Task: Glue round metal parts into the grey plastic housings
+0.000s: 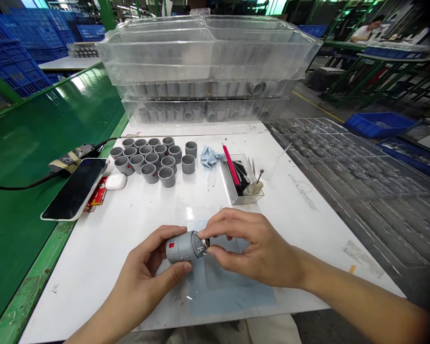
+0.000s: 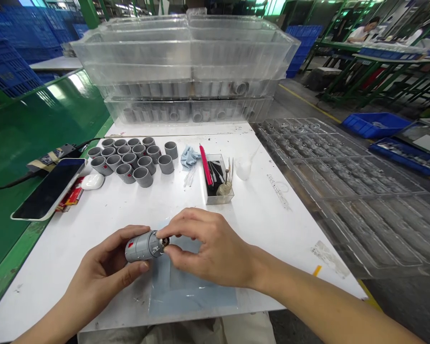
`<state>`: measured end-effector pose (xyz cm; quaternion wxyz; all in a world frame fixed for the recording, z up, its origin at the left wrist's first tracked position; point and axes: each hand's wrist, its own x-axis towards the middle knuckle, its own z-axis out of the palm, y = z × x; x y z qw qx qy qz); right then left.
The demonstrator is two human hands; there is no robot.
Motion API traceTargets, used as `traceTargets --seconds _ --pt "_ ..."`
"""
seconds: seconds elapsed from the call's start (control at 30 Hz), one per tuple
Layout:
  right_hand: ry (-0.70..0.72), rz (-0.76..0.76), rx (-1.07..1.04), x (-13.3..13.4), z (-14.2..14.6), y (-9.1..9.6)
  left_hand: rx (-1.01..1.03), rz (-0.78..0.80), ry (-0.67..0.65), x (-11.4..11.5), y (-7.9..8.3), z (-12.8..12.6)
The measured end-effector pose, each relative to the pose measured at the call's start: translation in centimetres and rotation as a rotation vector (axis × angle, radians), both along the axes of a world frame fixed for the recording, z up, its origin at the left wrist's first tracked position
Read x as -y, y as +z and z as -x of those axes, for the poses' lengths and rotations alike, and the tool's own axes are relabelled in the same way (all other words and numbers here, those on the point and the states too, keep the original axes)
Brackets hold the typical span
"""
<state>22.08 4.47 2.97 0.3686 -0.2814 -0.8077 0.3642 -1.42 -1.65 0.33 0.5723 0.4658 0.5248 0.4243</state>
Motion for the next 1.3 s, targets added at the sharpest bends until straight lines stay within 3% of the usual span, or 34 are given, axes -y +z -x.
traceTargets --seconds 0.4,0.9,1.17,1.3 --pt "0.073 0.074 -0.033 0.1 -0.2 -1.0 0.000 -0.018 -0.032 -0.3 -0.5 0.6" --pt "0.071 -0.006 0.006 -0.3 -0.3 -0.8 -0.004 -0.086 -0.040 -0.2 -1.0 0.5" --pt "0.067 0.030 -0.019 -0.2 -0.5 -0.5 -0.013 -0.015 -0.005 0.2 0.1 -0.3" --pt "0.065 0.038 -0.017 -0.3 -0.5 -0.4 -0.041 -0.014 0.040 0.5 -0.2 -0.6"
